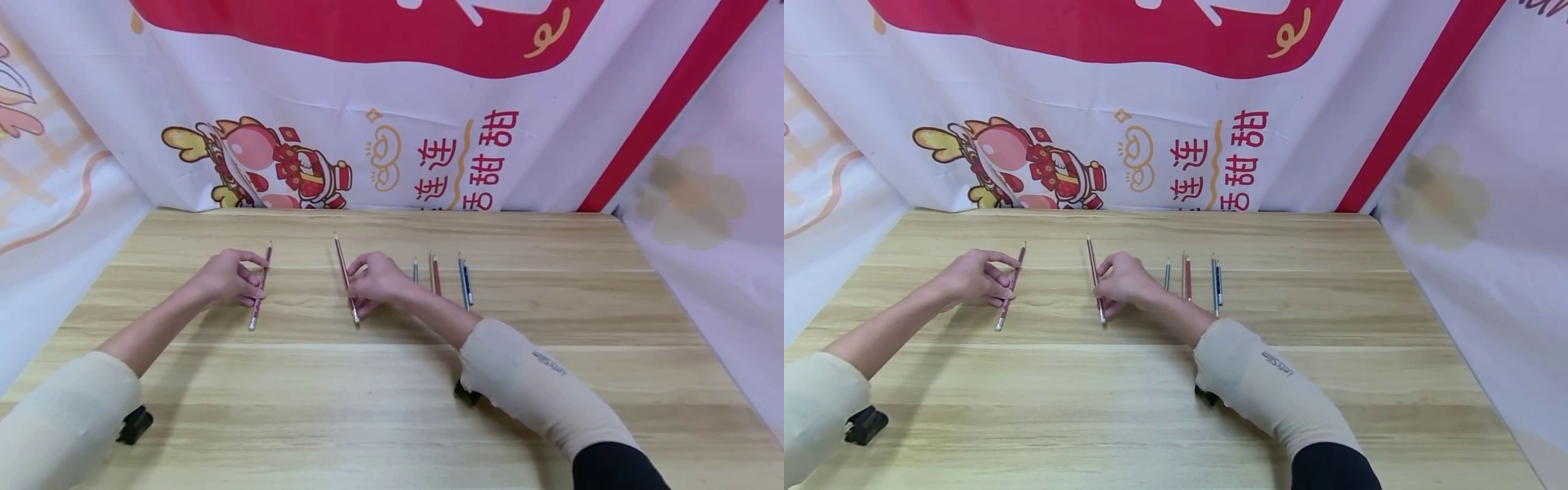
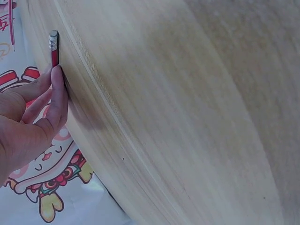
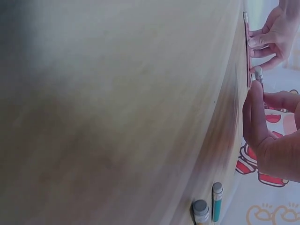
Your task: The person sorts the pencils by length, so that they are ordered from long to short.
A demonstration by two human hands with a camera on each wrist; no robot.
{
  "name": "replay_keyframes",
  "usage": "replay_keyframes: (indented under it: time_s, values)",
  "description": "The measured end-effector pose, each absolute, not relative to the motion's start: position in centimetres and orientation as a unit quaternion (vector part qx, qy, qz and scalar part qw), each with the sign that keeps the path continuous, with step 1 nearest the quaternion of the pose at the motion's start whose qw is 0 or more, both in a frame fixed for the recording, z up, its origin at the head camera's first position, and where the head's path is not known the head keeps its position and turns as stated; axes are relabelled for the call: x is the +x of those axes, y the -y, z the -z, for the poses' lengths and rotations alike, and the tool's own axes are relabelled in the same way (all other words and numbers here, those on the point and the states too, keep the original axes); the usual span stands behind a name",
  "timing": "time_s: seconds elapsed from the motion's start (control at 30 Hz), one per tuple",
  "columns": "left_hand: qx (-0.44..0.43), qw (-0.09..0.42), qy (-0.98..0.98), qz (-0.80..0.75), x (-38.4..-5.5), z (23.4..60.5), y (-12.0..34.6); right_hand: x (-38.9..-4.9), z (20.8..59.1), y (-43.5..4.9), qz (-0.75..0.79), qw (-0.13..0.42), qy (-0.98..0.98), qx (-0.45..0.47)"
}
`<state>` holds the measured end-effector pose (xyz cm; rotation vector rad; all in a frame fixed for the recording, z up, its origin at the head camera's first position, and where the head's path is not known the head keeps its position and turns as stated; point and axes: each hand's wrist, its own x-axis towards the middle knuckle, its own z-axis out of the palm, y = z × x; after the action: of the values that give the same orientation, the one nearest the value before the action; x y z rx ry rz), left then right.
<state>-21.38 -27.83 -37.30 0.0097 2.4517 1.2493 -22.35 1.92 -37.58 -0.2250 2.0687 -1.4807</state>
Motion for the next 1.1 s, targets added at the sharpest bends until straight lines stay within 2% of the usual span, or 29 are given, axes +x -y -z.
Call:
replay_keyframes:
  time_s: [0.4,1.1]
  values:
    - [0.002,0.198,-0.872,-0.447,-21.4,37.0,28.0,-22.6,37.5,-0.4,0.551,0.288,-0.779,-0.085]
    - [-0.005,0.209,-0.866,-0.454,-21.6,37.2,28.0,-22.5,37.6,1.6,0.569,0.316,-0.757,-0.06]
